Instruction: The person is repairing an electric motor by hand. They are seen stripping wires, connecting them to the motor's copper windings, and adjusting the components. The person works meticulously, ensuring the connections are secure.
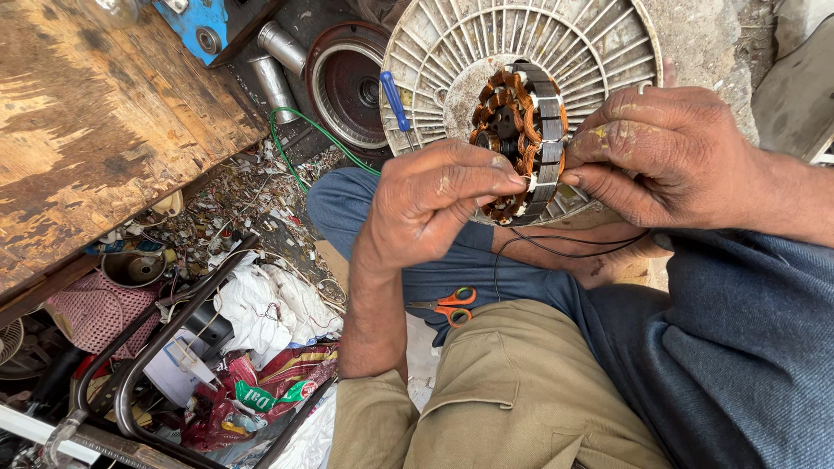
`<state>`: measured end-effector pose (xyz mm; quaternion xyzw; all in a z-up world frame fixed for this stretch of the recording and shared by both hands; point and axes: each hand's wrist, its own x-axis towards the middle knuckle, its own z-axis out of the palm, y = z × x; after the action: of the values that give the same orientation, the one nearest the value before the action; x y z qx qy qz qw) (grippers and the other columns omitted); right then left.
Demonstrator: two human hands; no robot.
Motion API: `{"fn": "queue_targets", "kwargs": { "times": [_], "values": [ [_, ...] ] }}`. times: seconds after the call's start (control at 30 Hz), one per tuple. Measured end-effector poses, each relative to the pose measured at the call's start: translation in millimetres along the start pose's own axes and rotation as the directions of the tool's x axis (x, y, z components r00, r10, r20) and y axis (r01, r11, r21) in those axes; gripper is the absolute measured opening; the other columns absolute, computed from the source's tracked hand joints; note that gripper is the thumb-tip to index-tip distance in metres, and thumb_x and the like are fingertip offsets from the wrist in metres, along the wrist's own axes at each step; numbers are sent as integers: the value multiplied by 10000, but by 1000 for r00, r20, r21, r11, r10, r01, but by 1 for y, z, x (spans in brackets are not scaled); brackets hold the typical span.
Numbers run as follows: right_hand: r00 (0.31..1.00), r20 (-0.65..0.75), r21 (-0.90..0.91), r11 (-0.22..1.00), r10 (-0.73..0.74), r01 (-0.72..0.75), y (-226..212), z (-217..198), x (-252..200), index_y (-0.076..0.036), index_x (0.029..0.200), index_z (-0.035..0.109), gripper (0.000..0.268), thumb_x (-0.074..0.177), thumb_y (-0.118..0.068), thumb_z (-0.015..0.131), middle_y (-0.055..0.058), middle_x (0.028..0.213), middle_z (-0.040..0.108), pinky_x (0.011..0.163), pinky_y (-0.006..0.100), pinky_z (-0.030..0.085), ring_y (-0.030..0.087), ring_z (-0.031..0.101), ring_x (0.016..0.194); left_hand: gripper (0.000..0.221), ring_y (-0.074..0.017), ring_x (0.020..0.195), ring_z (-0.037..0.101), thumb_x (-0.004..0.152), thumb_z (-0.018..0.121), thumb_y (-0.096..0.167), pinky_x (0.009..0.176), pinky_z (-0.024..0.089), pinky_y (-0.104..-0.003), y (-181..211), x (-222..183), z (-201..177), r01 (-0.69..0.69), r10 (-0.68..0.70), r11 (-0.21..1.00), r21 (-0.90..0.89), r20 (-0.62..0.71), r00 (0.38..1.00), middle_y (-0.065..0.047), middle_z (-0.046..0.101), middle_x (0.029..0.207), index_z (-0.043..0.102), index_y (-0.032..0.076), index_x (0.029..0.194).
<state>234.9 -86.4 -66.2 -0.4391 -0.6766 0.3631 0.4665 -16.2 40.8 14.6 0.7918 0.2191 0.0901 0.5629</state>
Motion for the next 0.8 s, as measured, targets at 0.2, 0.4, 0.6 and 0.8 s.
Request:
{"fn": "queue_targets", "kwargs": {
  "times": [0.2, 0.4, 0.6, 0.8],
  "values": [
    [1000, 9, -1, 1000, 12, -12, 2, 0, -1, -34, 985, 696, 199, 851, -124, 813, 102, 812, 664, 599, 373, 520, 245, 673, 709, 237, -155, 971, 763, 947, 822, 50, 801, 637, -250, -15, 12, -11, -30, 52, 980, -196, 108, 993, -55, 741, 1107, 760, 124, 1163],
    [1000, -1, 1, 1000, 1, -1, 2, 1, 0, -28, 979, 695, 197, 854, -123, 814, 97, 795, 664, 577, 364, 520, 234, 672, 686, 234, -156, 957, 774, 909, 846, 22, 806, 649, -252, -17, 22, -15, -29, 65, 975, -221, 158, 985, -52, 746, 1087, 779, 116, 1113],
    [1000, -9, 2, 1000, -12, 12, 3, 1, 0, -41, 994, 685, 198, 867, -138, 802, 97, 838, 672, 612, 365, 531, 241, 680, 730, 238, -180, 1031, 766, 942, 792, -16, 877, 641, -276, -14, 21, -21, -23, 63, 978, -206, 186, 981, -75, 745, 1134, 751, 102, 1145],
    [1000, -6, 14, 1000, -6, 6, 3, 1, 0, -47, 988, 689, 188, 866, -134, 802, 93, 834, 675, 599, 355, 530, 230, 678, 716, 232, -183, 995, 787, 961, 787, -6, 845, 659, -265, -17, 25, -19, -67, 100, 982, -178, 178, 979, -61, 761, 1113, 757, 118, 1155]
  ]
}}
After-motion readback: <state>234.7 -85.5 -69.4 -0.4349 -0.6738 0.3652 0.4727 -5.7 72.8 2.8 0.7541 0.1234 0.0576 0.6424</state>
